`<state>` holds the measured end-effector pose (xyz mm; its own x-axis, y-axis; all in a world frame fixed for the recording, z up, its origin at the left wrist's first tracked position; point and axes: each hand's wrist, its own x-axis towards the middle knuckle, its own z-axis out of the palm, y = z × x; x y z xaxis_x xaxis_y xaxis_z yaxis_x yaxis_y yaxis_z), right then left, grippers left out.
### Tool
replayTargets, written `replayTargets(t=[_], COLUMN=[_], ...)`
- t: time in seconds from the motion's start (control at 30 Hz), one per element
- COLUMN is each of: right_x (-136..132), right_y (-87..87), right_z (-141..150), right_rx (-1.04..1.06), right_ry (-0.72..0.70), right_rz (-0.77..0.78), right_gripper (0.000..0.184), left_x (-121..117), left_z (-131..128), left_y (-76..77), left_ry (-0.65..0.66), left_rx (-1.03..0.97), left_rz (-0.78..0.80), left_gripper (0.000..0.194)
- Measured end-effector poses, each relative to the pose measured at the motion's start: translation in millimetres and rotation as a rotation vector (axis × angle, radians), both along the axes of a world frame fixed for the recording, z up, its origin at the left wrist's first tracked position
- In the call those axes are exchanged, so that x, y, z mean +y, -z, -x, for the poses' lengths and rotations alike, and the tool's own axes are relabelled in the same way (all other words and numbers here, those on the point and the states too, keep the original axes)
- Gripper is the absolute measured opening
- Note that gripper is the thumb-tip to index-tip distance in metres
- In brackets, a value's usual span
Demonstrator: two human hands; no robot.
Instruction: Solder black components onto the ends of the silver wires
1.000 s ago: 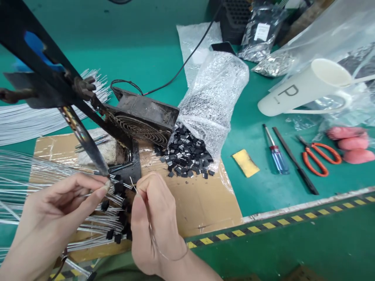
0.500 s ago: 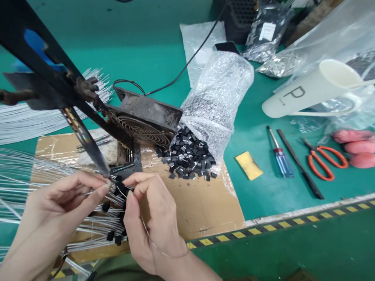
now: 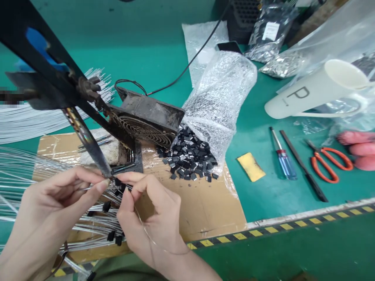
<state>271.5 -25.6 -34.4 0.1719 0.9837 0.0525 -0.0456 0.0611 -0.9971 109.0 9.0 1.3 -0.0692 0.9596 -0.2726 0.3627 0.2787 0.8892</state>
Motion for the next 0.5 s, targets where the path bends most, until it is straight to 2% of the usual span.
replayTargets(t=[0.5], right_x=[2.7], right_y=[-3.0], right_z=[0.3], right_rx=[0.030], right_ry=[-0.001], right_rz=[0.002], right_gripper=[0.028], left_x=[6.3], left_z=[-7.2], left_y=[-7.6], left_ry=[0.011], left_rx=[0.017], left_rz=[-0.060], left_gripper=[0.010])
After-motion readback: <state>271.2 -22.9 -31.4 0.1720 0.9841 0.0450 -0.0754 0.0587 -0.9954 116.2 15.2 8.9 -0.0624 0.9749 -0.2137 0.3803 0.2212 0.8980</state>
